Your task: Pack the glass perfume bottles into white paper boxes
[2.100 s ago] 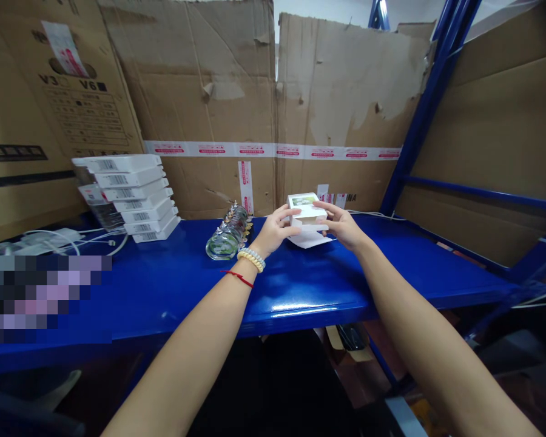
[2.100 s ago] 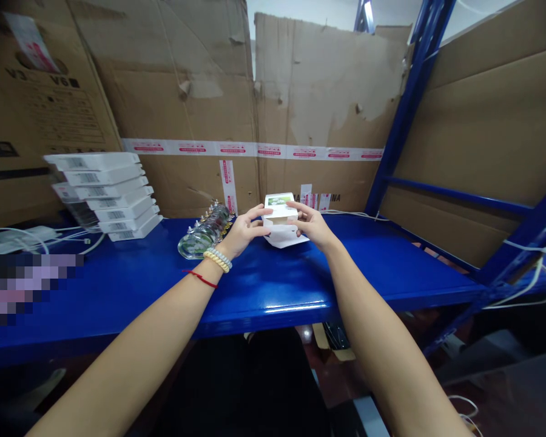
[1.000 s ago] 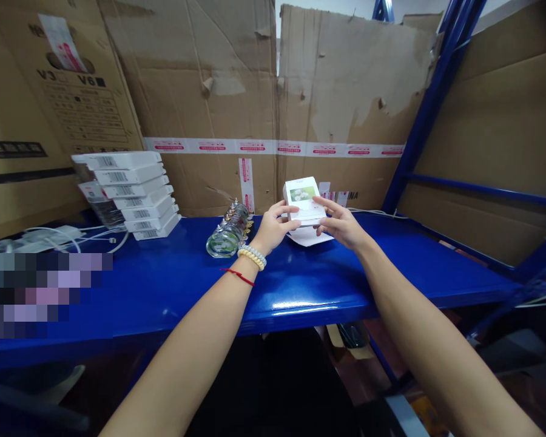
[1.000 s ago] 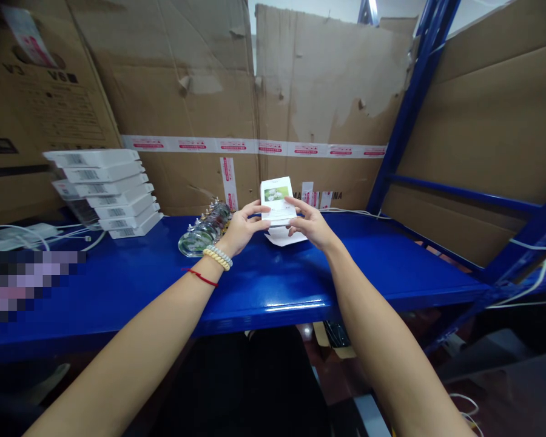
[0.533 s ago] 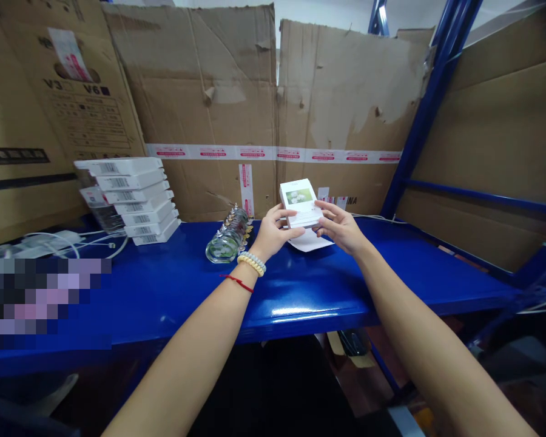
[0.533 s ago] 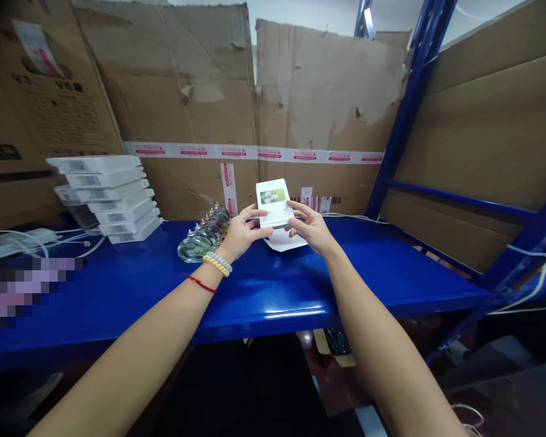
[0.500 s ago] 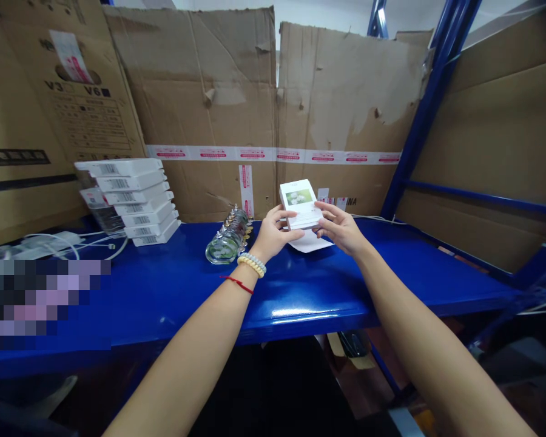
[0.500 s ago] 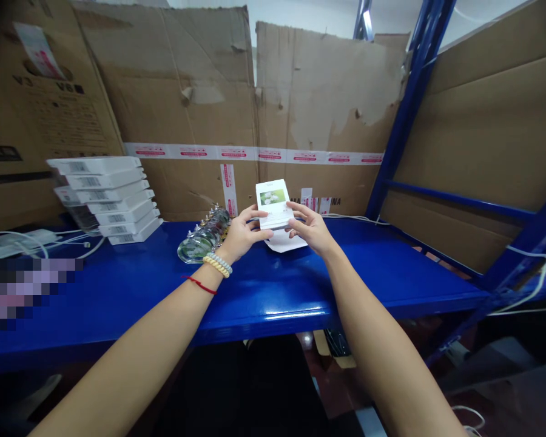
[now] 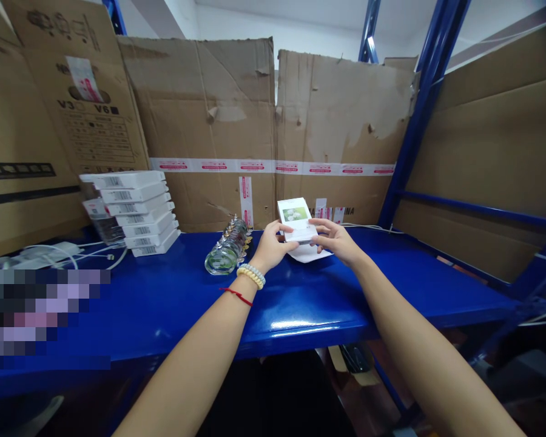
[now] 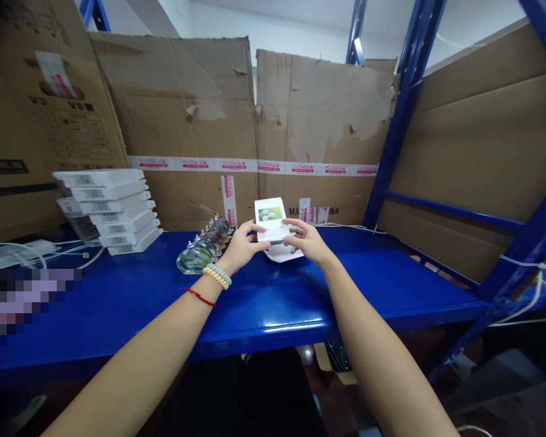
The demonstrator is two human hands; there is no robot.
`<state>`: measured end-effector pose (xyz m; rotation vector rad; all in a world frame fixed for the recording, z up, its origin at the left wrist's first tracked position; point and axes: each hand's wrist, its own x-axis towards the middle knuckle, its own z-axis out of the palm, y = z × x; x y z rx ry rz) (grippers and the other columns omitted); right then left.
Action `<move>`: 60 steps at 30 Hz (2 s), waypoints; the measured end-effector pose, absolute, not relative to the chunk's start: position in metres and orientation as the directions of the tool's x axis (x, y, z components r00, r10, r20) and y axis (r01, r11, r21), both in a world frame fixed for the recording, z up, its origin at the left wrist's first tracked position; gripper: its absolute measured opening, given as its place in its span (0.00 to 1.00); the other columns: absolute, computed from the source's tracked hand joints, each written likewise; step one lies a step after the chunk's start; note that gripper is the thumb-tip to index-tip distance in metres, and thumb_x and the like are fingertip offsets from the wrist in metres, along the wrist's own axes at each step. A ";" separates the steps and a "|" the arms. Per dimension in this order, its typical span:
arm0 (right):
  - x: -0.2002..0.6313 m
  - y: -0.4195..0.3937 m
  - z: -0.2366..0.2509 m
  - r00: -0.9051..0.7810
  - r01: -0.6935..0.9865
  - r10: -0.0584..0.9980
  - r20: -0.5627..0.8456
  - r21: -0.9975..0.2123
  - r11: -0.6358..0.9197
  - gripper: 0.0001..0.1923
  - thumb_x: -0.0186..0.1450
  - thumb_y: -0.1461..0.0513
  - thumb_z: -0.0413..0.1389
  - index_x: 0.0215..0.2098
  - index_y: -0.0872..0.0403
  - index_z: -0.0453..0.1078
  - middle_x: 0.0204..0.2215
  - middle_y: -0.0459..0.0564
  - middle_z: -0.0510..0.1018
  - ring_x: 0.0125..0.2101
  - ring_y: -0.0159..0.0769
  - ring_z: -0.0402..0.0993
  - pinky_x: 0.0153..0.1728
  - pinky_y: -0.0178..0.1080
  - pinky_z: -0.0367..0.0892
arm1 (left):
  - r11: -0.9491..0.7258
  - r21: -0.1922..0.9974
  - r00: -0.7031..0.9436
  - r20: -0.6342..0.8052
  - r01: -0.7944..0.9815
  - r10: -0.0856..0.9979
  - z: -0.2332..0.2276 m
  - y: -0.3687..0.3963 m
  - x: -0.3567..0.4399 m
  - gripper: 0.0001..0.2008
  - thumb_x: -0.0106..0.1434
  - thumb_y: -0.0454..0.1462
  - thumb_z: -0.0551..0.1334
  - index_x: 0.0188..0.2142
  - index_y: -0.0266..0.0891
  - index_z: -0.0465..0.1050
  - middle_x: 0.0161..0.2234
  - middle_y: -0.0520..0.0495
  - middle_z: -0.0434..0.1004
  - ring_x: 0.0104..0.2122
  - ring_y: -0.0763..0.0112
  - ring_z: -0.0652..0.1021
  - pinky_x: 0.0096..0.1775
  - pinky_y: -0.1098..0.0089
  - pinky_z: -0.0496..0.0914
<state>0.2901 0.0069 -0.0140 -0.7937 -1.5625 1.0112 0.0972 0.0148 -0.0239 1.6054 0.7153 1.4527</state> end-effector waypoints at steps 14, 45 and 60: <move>0.290 0.010 -0.017 -0.232 0.036 0.872 0.432 -0.892 0.452 0.29 0.50 0.56 0.66 0.49 0.53 0.68 0.31 0.47 0.75 0.26 0.30 0.71 0.22 0.34 0.69 | -0.439 0.895 0.169 0.446 -0.083 0.879 -0.023 0.015 0.097 0.16 0.44 0.29 0.68 0.33 0.36 0.66 0.45 0.41 0.73 0.37 0.66 0.78 0.39 0.64 0.73; 0.301 0.011 -0.018 0.297 0.886 0.955 0.017 -0.377 -0.269 0.28 0.45 0.42 0.64 0.31 0.55 0.72 0.30 0.59 0.78 0.35 0.50 0.77 0.35 0.45 0.68 | -0.283 0.735 -0.099 0.429 0.616 0.898 -0.031 0.027 0.085 0.20 0.44 0.28 0.67 0.37 0.37 0.65 0.43 0.40 0.73 0.47 0.58 0.74 0.49 0.63 0.68; 0.319 0.026 -0.019 0.737 0.312 0.600 0.310 -0.944 0.104 0.15 0.51 0.65 0.55 0.38 0.54 0.69 0.36 0.57 0.76 0.25 0.40 0.74 0.19 0.41 0.71 | -0.197 0.537 0.012 0.327 0.820 0.945 -0.034 0.021 0.084 0.20 0.53 0.34 0.66 0.44 0.34 0.63 0.47 0.31 0.75 0.48 0.53 0.76 0.46 0.63 0.69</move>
